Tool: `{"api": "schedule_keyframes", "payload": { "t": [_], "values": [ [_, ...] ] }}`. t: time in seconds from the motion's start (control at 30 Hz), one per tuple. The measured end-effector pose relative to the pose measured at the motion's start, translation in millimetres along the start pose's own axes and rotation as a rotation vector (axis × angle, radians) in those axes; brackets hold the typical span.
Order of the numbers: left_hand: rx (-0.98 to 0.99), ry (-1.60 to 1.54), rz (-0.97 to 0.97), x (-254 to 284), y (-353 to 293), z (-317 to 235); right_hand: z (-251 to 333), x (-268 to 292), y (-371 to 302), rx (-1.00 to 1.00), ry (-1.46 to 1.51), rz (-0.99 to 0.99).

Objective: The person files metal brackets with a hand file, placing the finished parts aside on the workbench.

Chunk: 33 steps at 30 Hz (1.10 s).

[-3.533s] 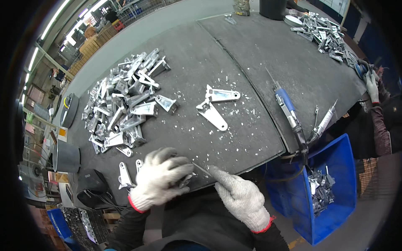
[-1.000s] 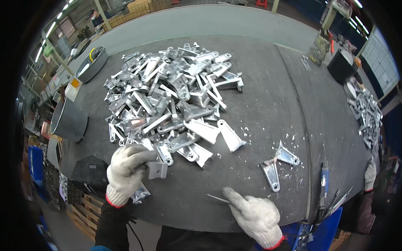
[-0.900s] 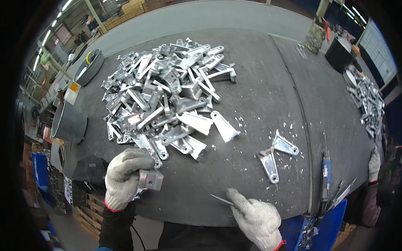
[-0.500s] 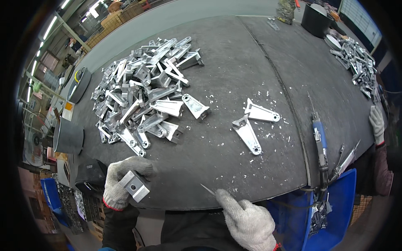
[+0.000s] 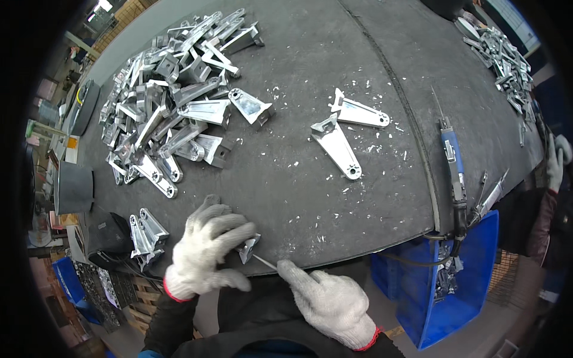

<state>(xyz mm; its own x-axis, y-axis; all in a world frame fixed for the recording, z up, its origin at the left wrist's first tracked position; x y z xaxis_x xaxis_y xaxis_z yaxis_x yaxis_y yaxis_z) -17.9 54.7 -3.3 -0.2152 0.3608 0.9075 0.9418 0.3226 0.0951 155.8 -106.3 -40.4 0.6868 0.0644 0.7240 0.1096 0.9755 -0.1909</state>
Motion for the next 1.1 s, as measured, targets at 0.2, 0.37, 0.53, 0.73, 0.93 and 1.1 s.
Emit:
{"api": "schedule_keyframes", "payload": {
  "t": [0.2, 0.37, 0.53, 0.73, 0.93, 1.1],
  "values": [
    [-0.017, -0.036, -0.082, -20, 6, -2, 13, 0, 17, -0.042, 0.203, 0.023],
    [-0.041, -0.06, -0.079, -19, 6, 2, 4, -22, 16, -0.543, 0.771, 0.214],
    [-0.025, -0.143, -0.108, -21, 8, 5, 12, -33, 12, -0.875, 1.159, 0.295],
    [-0.054, -0.115, -0.141, -21, 7, 5, 33, 3, 42, -0.219, 0.324, 0.064],
    [-0.034, -0.139, -0.143, -22, 6, 7, 48, 7, 42, -0.054, 0.022, -0.149],
    [-0.056, -0.151, -0.159, -19, 7, 7, 32, 7, 56, -0.437, 0.296, 0.276]
  ]
}}
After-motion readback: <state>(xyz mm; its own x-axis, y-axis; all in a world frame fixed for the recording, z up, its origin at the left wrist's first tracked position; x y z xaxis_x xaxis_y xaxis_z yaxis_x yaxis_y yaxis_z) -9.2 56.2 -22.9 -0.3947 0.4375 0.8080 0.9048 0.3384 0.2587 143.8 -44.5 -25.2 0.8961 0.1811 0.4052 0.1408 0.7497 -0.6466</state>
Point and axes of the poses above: each hand's wrist, its own y-axis towards the middle knuckle, its own x-axis out of the back of the hand, z = x × y, the point moved 6 cm from there along y, towards the middle knuckle, and after that the axes turned 9 degrees about -x, right-handed, at the moved point
